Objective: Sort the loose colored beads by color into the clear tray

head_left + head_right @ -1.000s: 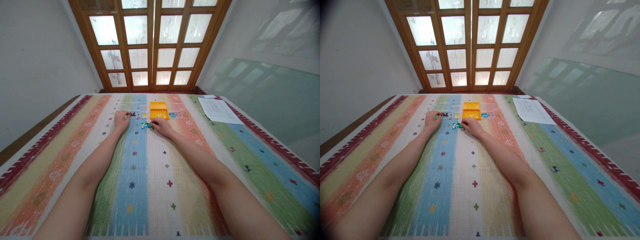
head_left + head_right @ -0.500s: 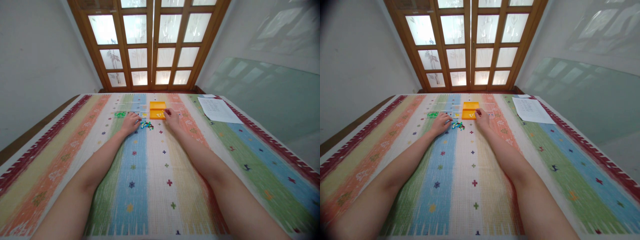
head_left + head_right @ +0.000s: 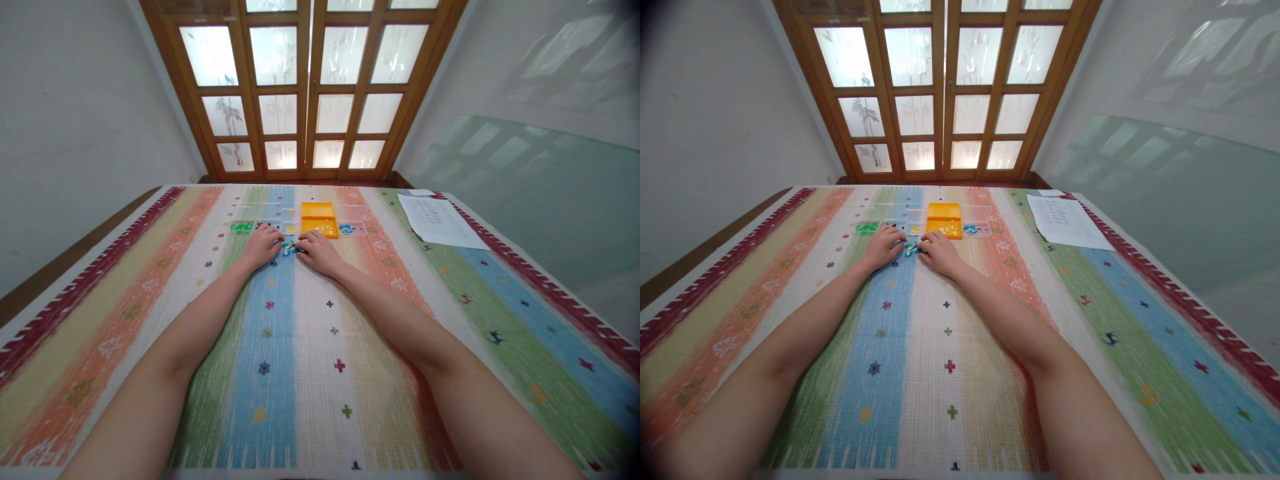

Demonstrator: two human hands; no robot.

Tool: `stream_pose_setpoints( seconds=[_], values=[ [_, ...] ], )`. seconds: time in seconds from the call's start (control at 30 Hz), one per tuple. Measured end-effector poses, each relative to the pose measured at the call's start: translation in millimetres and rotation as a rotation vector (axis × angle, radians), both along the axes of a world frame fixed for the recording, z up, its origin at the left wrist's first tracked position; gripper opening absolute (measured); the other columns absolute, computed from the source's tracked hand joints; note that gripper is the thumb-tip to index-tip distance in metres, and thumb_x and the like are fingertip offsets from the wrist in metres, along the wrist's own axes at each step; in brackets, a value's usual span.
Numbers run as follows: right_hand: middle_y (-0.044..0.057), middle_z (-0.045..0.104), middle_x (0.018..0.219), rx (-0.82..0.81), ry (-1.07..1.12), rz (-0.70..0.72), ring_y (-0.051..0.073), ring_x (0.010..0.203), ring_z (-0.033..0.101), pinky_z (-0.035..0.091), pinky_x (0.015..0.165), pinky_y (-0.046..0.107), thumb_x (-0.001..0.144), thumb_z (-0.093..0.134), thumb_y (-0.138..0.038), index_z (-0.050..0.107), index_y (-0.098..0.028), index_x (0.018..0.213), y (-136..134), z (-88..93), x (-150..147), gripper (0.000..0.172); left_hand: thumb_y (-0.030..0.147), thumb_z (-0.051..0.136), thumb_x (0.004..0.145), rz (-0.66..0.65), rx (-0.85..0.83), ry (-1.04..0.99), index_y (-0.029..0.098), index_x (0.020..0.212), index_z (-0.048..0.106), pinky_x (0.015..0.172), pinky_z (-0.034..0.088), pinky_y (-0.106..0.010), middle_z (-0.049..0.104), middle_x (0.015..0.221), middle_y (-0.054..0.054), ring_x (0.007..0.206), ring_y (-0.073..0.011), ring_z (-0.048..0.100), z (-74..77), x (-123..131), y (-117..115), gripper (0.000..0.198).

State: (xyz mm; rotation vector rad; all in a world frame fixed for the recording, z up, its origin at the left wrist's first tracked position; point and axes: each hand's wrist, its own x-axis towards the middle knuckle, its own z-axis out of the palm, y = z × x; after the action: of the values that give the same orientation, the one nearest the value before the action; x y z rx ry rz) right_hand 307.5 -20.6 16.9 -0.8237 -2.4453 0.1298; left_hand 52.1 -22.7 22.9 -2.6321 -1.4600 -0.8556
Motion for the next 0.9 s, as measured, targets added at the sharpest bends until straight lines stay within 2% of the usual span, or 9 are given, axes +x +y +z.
stream_pose_setpoints(
  seconds=[0.23,0.37,0.7,0.8,0.9],
  values=[
    [0.012,0.066,0.131,0.044,-0.047,0.066,0.03,0.127,0.054,0.045,0.109,0.05,0.1,0.068,-0.032,0.079,-0.026,0.115,-5,0.9,-1,0.019,0.024,0.058,0.098,0.0,0.022,0.016,0.024,0.103,0.078,0.105,0.048,-0.048,0.073,0.106,-0.009,0.112,-0.0294,0.058,-2.2,-1,1,0.02],
    [0.013,0.067,0.13,0.033,-0.055,0.089,0.031,0.127,0.054,0.046,0.109,0.051,0.099,0.069,-0.031,0.079,-0.026,0.117,-6,-0.7,-5,0.021,0.023,0.059,0.097,-0.001,0.016,0.026,0.025,0.102,0.078,0.105,0.048,-0.049,0.074,0.106,-0.009,0.112,-0.0296,0.058,-1.6,0,1,0.02],
    [0.011,0.069,0.126,0.005,0.009,0.166,0.028,0.123,0.057,0.046,0.109,0.047,0.099,0.067,-0.027,0.077,-0.025,0.108,-7,2.2,-5,0.014,0.025,0.059,0.098,-0.032,0.007,0.024,0.024,0.103,0.078,0.105,0.048,-0.047,0.073,0.107,-0.009,0.112,-0.0292,0.059,-3.3,-1,2,0.02],
    [0.01,0.071,0.122,-0.024,0.089,0.134,0.027,0.118,0.059,0.046,0.108,0.045,0.099,0.067,-0.028,0.077,-0.024,0.106,-1,2.8,0,0.012,0.026,0.058,0.098,-0.058,-0.001,0.062,0.024,0.103,0.078,0.105,0.048,-0.047,0.073,0.108,-0.009,0.112,-0.0293,0.058,-3.5,0,1,0.02],
    [0.01,0.073,0.115,-0.042,0.189,0.021,0.027,0.114,0.061,0.046,0.105,0.046,0.098,0.069,-0.029,0.076,-0.024,0.102,10,2.3,11,0.01,0.026,0.058,0.098,-0.07,-0.018,0.072,0.025,0.104,0.078,0.106,0.048,-0.047,0.073,0.11,-0.009,0.114,-0.0293,0.058,-2.8,2,0,0.021]
  ],
)
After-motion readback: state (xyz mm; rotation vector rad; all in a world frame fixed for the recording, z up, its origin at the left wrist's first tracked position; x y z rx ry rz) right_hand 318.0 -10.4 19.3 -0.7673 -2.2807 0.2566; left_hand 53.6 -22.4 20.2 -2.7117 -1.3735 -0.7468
